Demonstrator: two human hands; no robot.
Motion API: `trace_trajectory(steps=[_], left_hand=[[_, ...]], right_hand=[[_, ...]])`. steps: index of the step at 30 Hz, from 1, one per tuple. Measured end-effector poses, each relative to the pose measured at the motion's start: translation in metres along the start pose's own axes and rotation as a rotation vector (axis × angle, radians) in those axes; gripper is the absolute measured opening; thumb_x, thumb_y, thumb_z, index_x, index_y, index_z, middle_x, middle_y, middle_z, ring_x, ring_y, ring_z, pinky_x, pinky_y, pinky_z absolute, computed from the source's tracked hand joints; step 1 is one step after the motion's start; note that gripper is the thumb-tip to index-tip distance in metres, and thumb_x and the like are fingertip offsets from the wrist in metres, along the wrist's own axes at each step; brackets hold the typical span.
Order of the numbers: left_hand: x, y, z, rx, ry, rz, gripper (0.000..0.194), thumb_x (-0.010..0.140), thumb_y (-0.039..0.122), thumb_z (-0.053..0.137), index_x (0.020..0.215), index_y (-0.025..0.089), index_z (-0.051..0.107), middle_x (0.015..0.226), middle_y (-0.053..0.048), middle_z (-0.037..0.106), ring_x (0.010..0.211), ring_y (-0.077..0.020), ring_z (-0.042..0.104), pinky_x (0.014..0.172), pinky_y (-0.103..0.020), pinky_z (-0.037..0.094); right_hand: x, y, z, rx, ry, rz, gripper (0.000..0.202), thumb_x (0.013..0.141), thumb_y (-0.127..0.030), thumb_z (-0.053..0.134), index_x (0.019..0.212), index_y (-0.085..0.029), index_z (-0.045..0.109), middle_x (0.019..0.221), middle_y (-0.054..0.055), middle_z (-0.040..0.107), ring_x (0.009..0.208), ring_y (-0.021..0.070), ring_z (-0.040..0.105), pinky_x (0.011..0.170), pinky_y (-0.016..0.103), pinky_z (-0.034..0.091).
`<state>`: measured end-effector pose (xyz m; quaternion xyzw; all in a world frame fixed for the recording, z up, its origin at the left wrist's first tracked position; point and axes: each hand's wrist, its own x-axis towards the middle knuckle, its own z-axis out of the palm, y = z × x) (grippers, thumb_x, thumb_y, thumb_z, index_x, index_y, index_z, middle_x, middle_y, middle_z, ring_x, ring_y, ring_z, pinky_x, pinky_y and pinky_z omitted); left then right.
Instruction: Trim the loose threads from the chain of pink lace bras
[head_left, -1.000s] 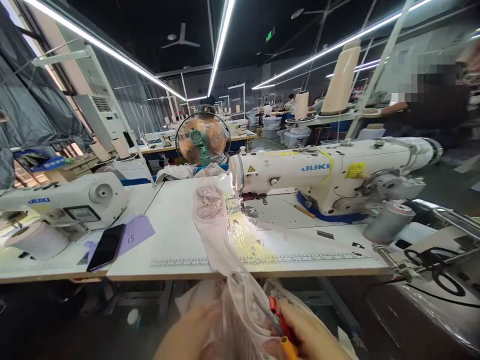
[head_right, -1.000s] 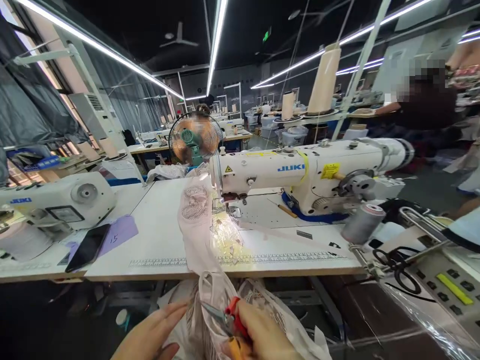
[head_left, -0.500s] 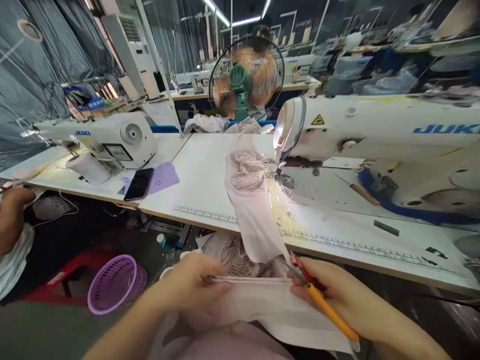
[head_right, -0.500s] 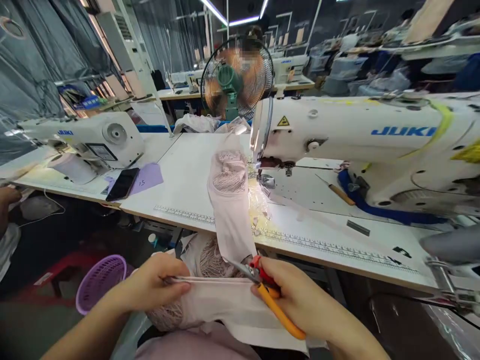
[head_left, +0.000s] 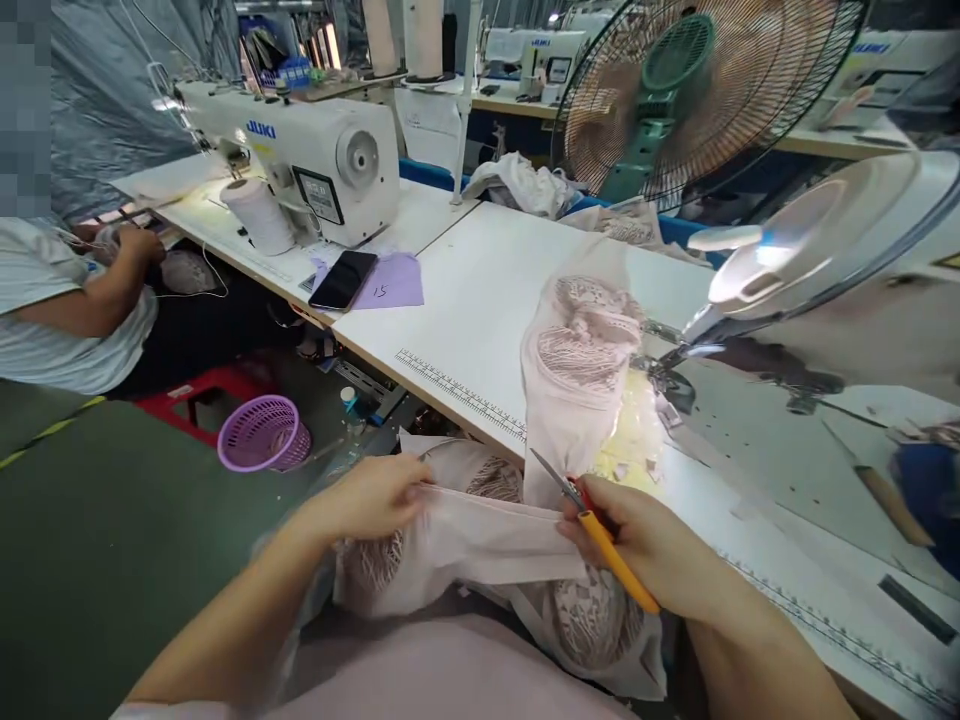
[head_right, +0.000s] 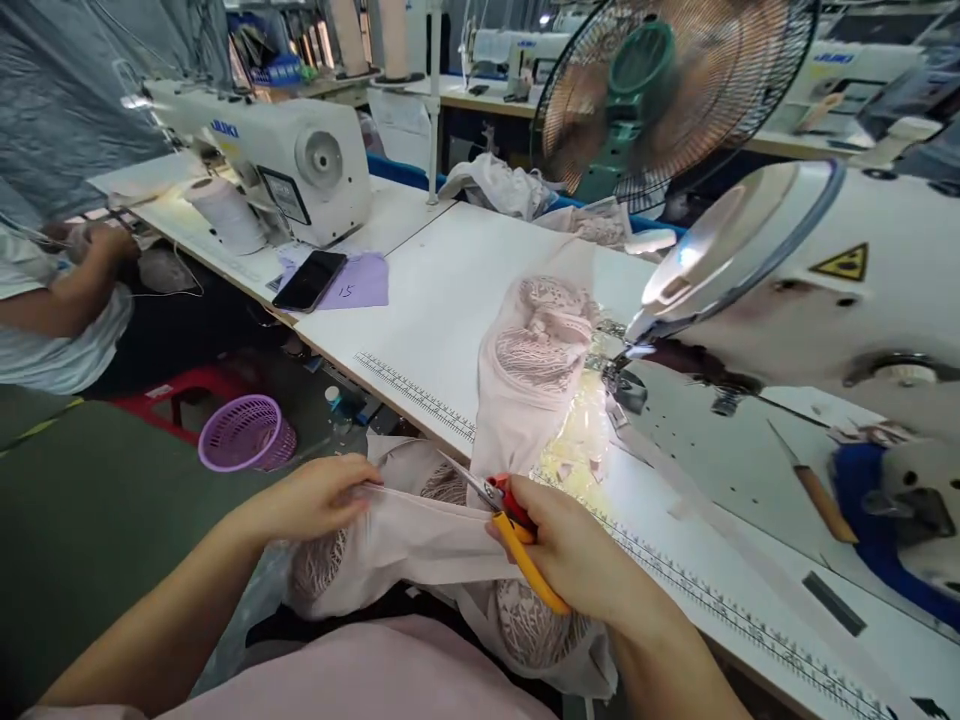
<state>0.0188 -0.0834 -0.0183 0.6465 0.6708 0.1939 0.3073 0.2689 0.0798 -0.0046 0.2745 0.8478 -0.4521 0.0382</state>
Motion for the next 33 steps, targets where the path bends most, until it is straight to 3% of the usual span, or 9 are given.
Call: trace_trajectory(steps=[2,5,7,10,14,19,25,28,33], left_hand=[[0.014,0.013,0.006,0.05,-0.015,0.099,0.027,0.079,0.018,0.054,0.105,0.018,0.061,0.103,-0.01,0.068,0.091,-0.0242,0.063,0.08,-0.033,0.046],[0.039,0.028,0.016,0.014,-0.057,0.356,0.021,0.081,0.023,0.056,0.101,0.019,0.06,0.098,-0.008,0.069,0.087,-0.023,0.063,0.078,-0.032,0.047],[0.055,0.031,0.022,-0.048,-0.072,0.505,0.014,0.085,0.024,0.053,0.095,0.018,0.06,0.093,-0.01,0.069,0.086,-0.0231,0.064,0.078,-0.032,0.048],[0.074,0.027,0.021,-0.149,-0.174,0.578,0.012,0.087,0.025,0.054,0.09,0.017,0.062,0.087,-0.01,0.071,0.081,-0.0231,0.065,0.074,-0.032,0.048],[0.094,0.019,0.011,-0.233,-0.419,0.537,0.01,0.082,0.021,0.059,0.089,0.017,0.064,0.092,-0.01,0.071,0.085,-0.0237,0.065,0.076,-0.033,0.05],[0.106,0.014,0.005,-0.365,-0.425,0.385,0.007,0.079,0.025,0.061,0.08,0.018,0.062,0.08,-0.006,0.066,0.072,-0.019,0.06,0.062,-0.028,0.049],[0.122,0.025,0.008,-0.772,-0.689,0.145,0.032,0.075,0.041,0.071,0.069,0.017,0.051,0.069,-0.001,0.052,0.063,-0.0116,0.046,0.057,-0.022,0.039],[0.122,0.034,0.016,-0.84,-0.678,0.044,0.039,0.069,0.046,0.077,0.067,0.016,0.052,0.068,0.0,0.05,0.063,-0.0111,0.044,0.058,-0.023,0.037],[0.108,0.051,0.034,-0.813,-0.549,-0.08,0.041,0.066,0.048,0.079,0.069,0.015,0.054,0.067,0.001,0.05,0.06,-0.0094,0.042,0.055,-0.021,0.035]], right_hand=[[0.003,-0.002,0.005,0.033,0.008,0.004,0.025,0.087,-0.038,0.048,0.07,-0.024,0.038,0.064,-0.002,0.052,0.057,0.0154,0.046,0.051,0.027,0.039],[0.003,-0.009,0.012,0.093,0.061,0.014,0.023,0.088,-0.035,0.048,0.07,-0.024,0.038,0.063,-0.003,0.051,0.056,0.0143,0.046,0.05,0.026,0.038],[0.001,-0.015,0.014,0.098,0.093,0.01,0.022,0.087,-0.03,0.049,0.069,-0.024,0.038,0.063,-0.004,0.05,0.057,0.0139,0.045,0.051,0.025,0.036],[0.0,-0.027,0.015,0.082,0.127,0.021,0.013,0.08,-0.017,0.05,0.07,-0.022,0.043,0.067,-0.003,0.052,0.06,0.0138,0.045,0.052,0.024,0.032],[0.002,-0.038,0.016,0.102,0.186,0.102,0.011,0.076,-0.014,0.055,0.072,-0.02,0.048,0.069,-0.002,0.052,0.061,0.0135,0.044,0.053,0.024,0.031],[0.007,-0.047,0.013,0.142,0.222,0.182,0.023,0.078,-0.015,0.058,0.065,-0.021,0.04,0.066,-0.005,0.047,0.058,0.0118,0.043,0.051,0.022,0.03],[-0.002,-0.038,-0.006,0.173,0.233,0.186,0.024,0.078,-0.013,0.058,0.064,-0.021,0.041,0.062,-0.005,0.046,0.055,0.0108,0.041,0.049,0.022,0.029],[-0.01,-0.03,-0.009,0.175,0.216,0.163,0.025,0.077,-0.015,0.06,0.064,-0.021,0.04,0.062,-0.005,0.047,0.055,0.0112,0.043,0.048,0.022,0.03],[-0.022,-0.016,-0.011,0.138,0.172,0.071,0.023,0.077,-0.012,0.058,0.066,-0.021,0.04,0.064,-0.005,0.047,0.058,0.0119,0.044,0.05,0.023,0.03]])
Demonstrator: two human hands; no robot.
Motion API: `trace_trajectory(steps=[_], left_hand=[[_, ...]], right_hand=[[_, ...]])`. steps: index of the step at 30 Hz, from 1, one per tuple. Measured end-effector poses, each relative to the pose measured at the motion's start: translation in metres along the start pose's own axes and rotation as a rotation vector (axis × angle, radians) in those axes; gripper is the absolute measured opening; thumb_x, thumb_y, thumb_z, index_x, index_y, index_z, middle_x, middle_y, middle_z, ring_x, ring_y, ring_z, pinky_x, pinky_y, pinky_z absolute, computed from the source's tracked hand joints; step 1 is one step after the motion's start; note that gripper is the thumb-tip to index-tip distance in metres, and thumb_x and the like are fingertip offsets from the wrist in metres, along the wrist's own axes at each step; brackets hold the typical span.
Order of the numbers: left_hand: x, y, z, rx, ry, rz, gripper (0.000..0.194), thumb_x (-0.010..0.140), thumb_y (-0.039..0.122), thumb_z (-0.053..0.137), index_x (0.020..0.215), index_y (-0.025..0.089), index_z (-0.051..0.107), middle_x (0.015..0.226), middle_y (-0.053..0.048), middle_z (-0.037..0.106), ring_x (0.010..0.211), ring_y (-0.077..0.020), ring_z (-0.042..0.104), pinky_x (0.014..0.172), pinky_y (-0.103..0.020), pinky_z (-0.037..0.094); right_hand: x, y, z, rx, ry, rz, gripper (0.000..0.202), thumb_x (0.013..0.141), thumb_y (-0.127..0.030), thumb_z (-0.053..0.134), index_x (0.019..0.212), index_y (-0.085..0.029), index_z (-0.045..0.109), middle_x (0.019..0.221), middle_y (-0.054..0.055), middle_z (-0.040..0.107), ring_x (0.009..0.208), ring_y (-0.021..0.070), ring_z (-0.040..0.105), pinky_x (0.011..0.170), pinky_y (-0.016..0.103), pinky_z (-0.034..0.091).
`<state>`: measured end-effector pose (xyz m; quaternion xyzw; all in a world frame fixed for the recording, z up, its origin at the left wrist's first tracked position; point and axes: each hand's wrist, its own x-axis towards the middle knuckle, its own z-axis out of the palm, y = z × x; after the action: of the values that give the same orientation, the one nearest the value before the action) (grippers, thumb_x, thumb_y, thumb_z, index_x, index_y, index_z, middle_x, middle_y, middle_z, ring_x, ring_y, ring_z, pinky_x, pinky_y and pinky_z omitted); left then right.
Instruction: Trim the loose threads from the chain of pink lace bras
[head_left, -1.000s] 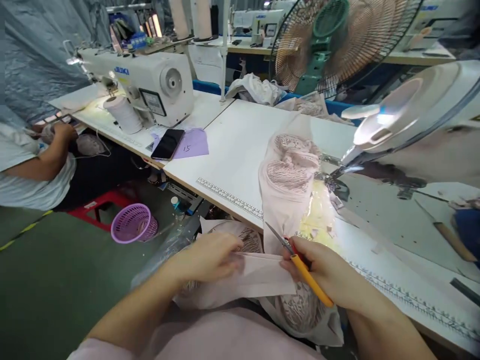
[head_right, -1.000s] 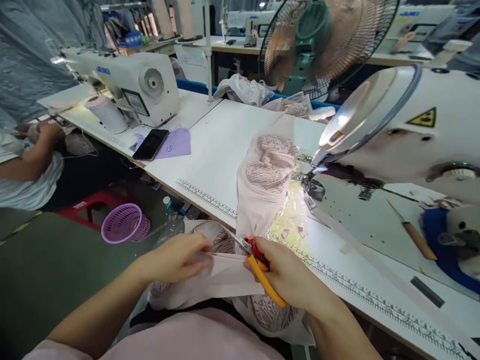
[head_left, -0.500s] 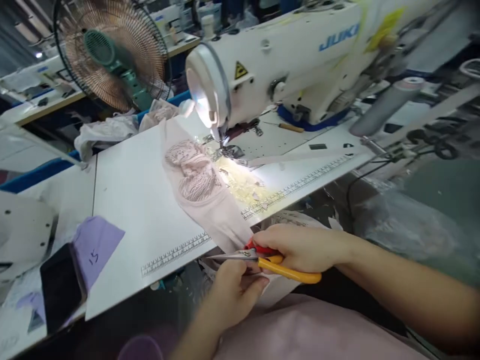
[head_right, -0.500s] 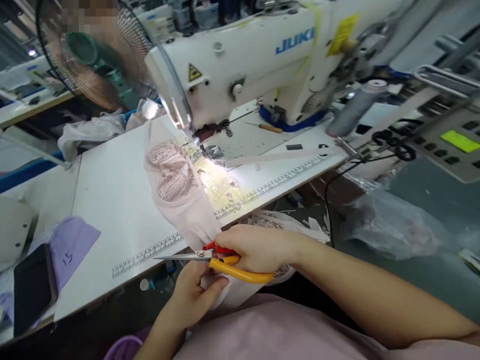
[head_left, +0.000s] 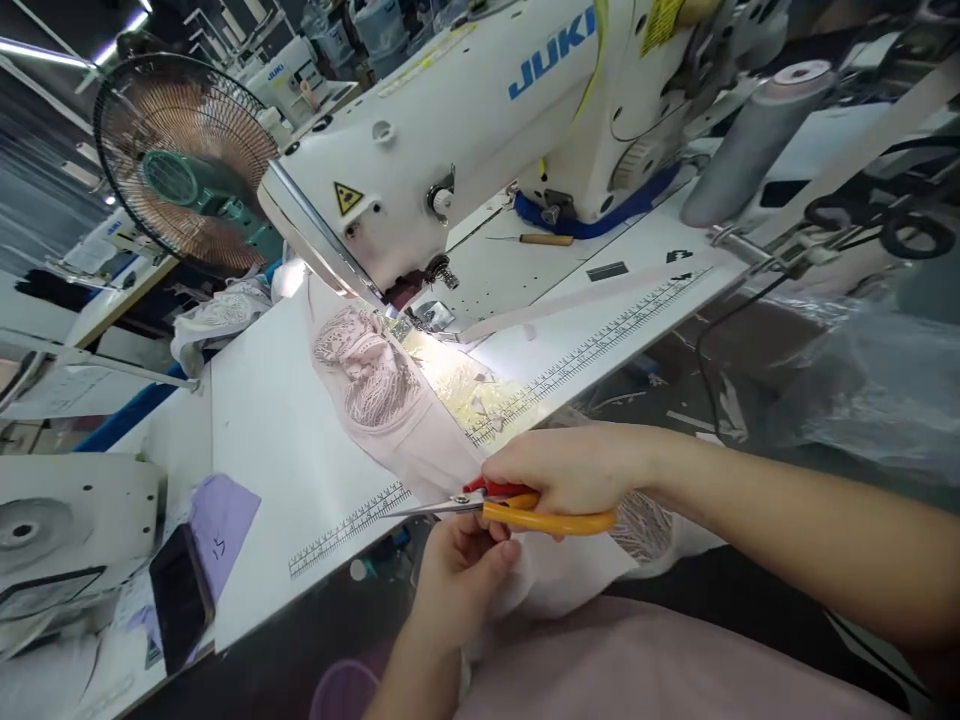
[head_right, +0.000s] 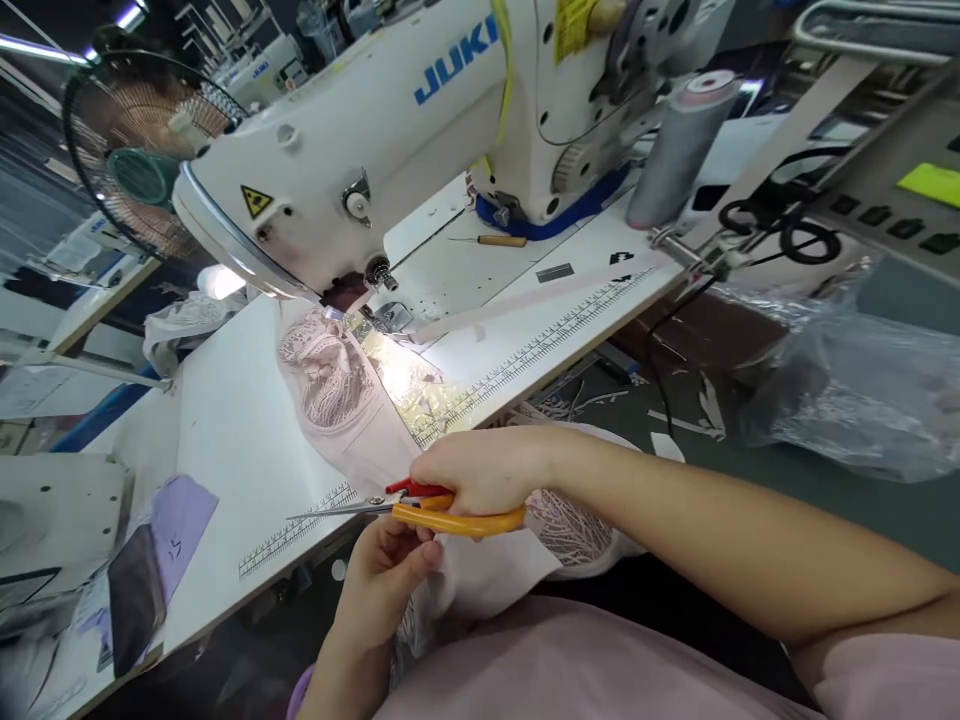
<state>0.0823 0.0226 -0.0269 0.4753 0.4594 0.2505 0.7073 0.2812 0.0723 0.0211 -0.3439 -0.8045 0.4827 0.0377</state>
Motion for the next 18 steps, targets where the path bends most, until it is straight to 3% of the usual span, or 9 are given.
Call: trace_trajectory(steps=[5,11,15,18], left_hand=[[-0.007,0.003,0.026,0.05,0.181,0.0,0.04,0.067,0.046,0.079,0.068,0.015,0.054,0.065,0.001,0.052,0.058,-0.009,0.043,0.054,-0.021,0.035],[-0.024,-0.002,0.045,0.016,0.419,-0.006,0.037,0.062,0.043,0.083,0.069,0.014,0.061,0.067,-0.001,0.06,0.063,-0.0124,0.053,0.06,-0.024,0.042],[-0.035,-0.007,0.06,-0.049,0.441,-0.007,0.04,0.066,0.045,0.081,0.089,0.015,0.069,0.084,-0.008,0.07,0.083,-0.0217,0.063,0.076,-0.031,0.048],[-0.041,-0.011,0.067,-0.037,0.397,0.008,0.037,0.071,0.045,0.077,0.091,0.015,0.071,0.091,-0.009,0.071,0.087,-0.0228,0.063,0.08,-0.032,0.047]], right_hand=[[-0.007,0.014,-0.01,-0.042,-0.038,-0.124,0.027,0.076,-0.015,0.06,0.063,-0.022,0.037,0.062,-0.005,0.043,0.055,0.0118,0.041,0.049,0.024,0.028],[-0.003,0.016,-0.009,-0.13,-0.118,-0.212,0.023,0.075,-0.018,0.06,0.065,-0.022,0.04,0.062,-0.004,0.044,0.052,0.013,0.039,0.046,0.025,0.028],[-0.004,0.008,-0.003,-0.161,-0.158,-0.251,0.021,0.073,-0.019,0.059,0.065,-0.022,0.041,0.061,-0.004,0.044,0.053,0.0144,0.041,0.047,0.026,0.029],[-0.008,0.002,0.004,-0.138,-0.132,-0.266,0.024,0.072,-0.018,0.06,0.061,-0.022,0.039,0.059,-0.004,0.043,0.051,0.0141,0.039,0.047,0.027,0.028]])
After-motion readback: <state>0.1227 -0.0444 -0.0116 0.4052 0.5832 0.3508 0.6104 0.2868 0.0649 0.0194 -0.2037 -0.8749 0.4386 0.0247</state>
